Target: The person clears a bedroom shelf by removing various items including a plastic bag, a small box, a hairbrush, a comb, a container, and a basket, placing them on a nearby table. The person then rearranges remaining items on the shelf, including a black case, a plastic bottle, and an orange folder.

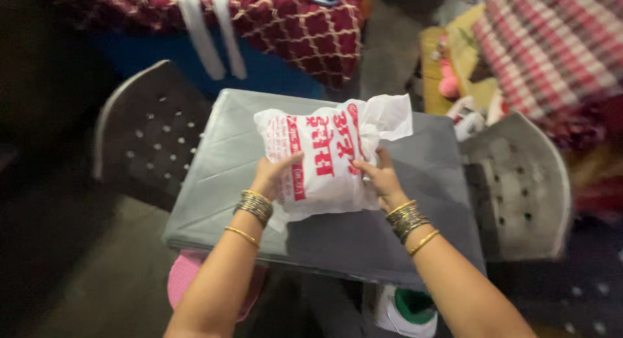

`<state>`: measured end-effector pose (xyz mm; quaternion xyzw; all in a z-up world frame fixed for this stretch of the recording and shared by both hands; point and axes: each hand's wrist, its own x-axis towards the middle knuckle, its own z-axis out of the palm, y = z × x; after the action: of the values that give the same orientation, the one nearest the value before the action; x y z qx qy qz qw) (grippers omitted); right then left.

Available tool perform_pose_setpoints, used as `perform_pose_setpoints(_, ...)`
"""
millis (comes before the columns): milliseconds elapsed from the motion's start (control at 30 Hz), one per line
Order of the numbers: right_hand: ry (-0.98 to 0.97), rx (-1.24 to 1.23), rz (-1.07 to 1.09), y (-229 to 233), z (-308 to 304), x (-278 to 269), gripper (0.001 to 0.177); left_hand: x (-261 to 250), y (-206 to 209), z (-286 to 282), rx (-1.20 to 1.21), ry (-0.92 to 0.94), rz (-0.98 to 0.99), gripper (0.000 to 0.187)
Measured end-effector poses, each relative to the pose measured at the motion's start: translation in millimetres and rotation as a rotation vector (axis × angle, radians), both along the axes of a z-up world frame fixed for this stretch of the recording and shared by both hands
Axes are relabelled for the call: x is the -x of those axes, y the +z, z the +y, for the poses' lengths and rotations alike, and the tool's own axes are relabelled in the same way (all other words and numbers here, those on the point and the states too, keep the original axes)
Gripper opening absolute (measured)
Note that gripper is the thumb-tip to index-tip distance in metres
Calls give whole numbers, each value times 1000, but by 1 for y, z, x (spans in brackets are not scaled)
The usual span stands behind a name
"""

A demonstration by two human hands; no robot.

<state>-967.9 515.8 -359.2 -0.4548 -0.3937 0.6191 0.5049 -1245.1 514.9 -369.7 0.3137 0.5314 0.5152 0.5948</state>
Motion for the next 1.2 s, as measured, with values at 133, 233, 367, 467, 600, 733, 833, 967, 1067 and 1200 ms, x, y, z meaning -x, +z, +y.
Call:
perform_pose_setpoints(133, 96, -10, 101, -22, 19, 85, 68, 89, 11, 5, 65, 82, 71, 52)
perform_pose_setpoints(233, 137, 53, 55, -48, 31, 131, 67, 140, 16, 13, 13, 145, 145, 56)
perform_pose_setpoints(367, 168, -233, -19, -99, 41, 169, 70, 183, 14, 20, 19, 149, 127, 59)
perform_pose_setpoints(467, 212, -390, -192, -124, 51, 173, 77, 192, 9, 21, -2, 183, 141, 58)
perform_pose_setpoints(600, 277, -94, -418, -118, 62, 144, 75, 182, 9, 25, -18, 262, 445, 77)
perform_pose_setpoints(733, 228, -67, -461, -92, 56, 120, 78, 176, 17, 23, 55, 323, 762, 105)
perform_pose_setpoints(833, 289, 43, -386, -74, 51, 110, 65, 172, 19, 22, 55, 358, 927, 111)
perform_pose_setpoints(967, 347, 3, -313, -50, 41, 101, 70, 166, 25, 22, -58, 409, 870, 114)
perform_pose_setpoints(1067, 368, 215, -514, -32, 29, 80, 76, 160, 36, 23, 68, 355, 961, 110)
perform_pose_setpoints(1200, 225, 328, -502, -22, 23, 51, 88, 142, 48, 30, -79, 328, 1057, 110)
